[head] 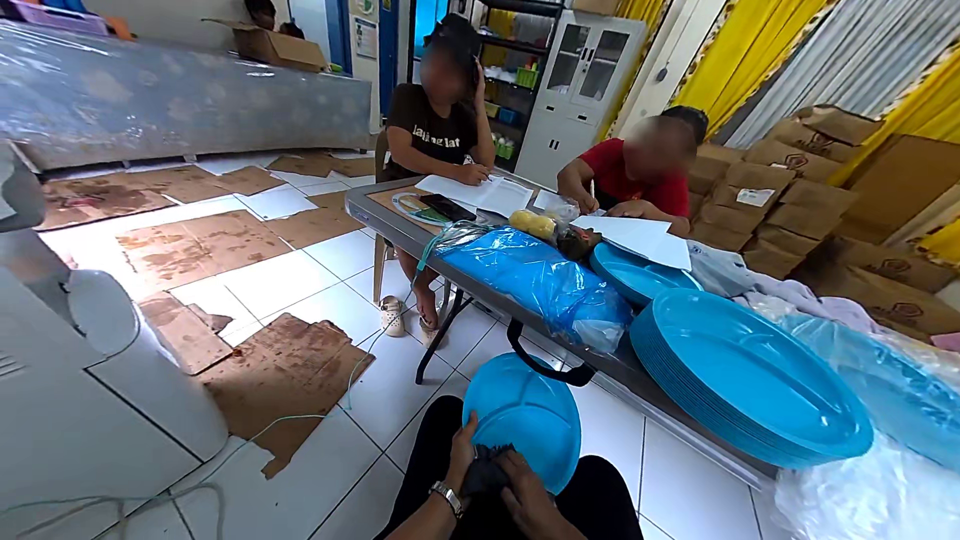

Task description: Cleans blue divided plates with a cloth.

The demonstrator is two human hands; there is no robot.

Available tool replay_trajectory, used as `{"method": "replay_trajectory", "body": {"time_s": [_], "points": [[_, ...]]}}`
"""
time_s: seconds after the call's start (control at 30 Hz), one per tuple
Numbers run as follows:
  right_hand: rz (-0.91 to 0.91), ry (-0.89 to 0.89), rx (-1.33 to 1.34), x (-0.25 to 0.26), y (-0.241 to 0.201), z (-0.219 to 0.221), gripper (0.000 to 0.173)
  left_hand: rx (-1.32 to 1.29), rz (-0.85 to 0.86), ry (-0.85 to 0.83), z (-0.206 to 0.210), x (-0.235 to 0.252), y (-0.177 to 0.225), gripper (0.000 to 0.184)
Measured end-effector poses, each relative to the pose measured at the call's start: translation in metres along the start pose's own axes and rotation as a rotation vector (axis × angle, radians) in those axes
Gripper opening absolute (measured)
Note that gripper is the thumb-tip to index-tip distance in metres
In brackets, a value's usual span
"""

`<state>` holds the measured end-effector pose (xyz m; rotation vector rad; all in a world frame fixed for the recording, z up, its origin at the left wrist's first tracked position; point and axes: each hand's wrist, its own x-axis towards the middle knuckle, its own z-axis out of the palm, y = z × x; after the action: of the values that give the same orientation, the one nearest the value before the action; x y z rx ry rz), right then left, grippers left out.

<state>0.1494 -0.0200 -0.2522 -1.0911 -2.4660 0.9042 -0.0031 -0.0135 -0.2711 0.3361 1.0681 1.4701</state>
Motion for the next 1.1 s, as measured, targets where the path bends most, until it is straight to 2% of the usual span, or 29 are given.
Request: {"method": "replay_trajectory", "body": {"time_s": [0.07,0.13,0.2,0.33,0.47,0.53,0.6,0.63,0.7,0.77,0.87,0.93,1.03,1.1], "points": [[-0.023,0.012,0.086,0.018,-0.007,0.006,0.045,-0.105,-0.02,-0.072,0.002,-0.006,0.003,0.042],[-0.054,0.058,0.118,0.035,-0.012,0.008,0.046,0.031,0.032,-0.174,-0.001,-0.021,0.017,0.049],[-0.059,0.091,0.105,0.051,-0.019,0.01,0.044,0.146,0.069,-0.111,0.003,-0.035,0.026,0.053],[-0.032,0.068,0.054,0.061,-0.028,0.011,0.044,0.118,0.095,-0.025,0.0,-0.033,0.021,0.053],[-0.001,0.045,0.01,0.05,-0.03,0.011,0.044,0.23,0.09,-0.027,-0.003,-0.038,0.02,0.038],[-0.019,0.027,-0.047,0.037,-0.029,0.008,0.042,0.12,0.081,-0.072,-0.004,-0.03,0.019,0.043],[-0.061,-0.015,-0.119,0.023,-0.019,0.001,0.039,-0.205,0.006,-0.077,-0.003,-0.005,0.007,0.051],[-0.075,-0.04,-0.154,0.016,-0.012,-0.004,0.038,-0.276,0.005,-0.075,-0.002,0.002,0.005,0.051],[-0.106,-0.05,-0.241,0.0,0.007,-0.017,0.033,-0.235,0.032,-0.086,-0.003,0.006,0.005,0.052],[-0.151,0.011,-0.383,-0.016,0.029,-0.034,0.027,-0.295,-0.027,-0.106,0.001,0.004,0.007,0.055],[-0.204,0.215,-0.694,-0.028,0.076,-0.063,0.021,-0.271,-0.062,-0.111,0.003,0.004,0.006,0.057],[-0.094,0.333,-0.796,-0.027,0.094,-0.084,0.019,-0.153,-0.07,-0.125,0.002,0.005,0.002,0.057],[0.194,0.534,-0.538,-0.006,0.085,-0.104,0.025,0.037,-0.108,-0.133,0.004,0.002,0.003,0.06],[0.287,0.647,-0.369,0.018,0.066,-0.104,0.032,0.108,-0.141,-0.157,0.003,-0.001,0.004,0.067]]}}
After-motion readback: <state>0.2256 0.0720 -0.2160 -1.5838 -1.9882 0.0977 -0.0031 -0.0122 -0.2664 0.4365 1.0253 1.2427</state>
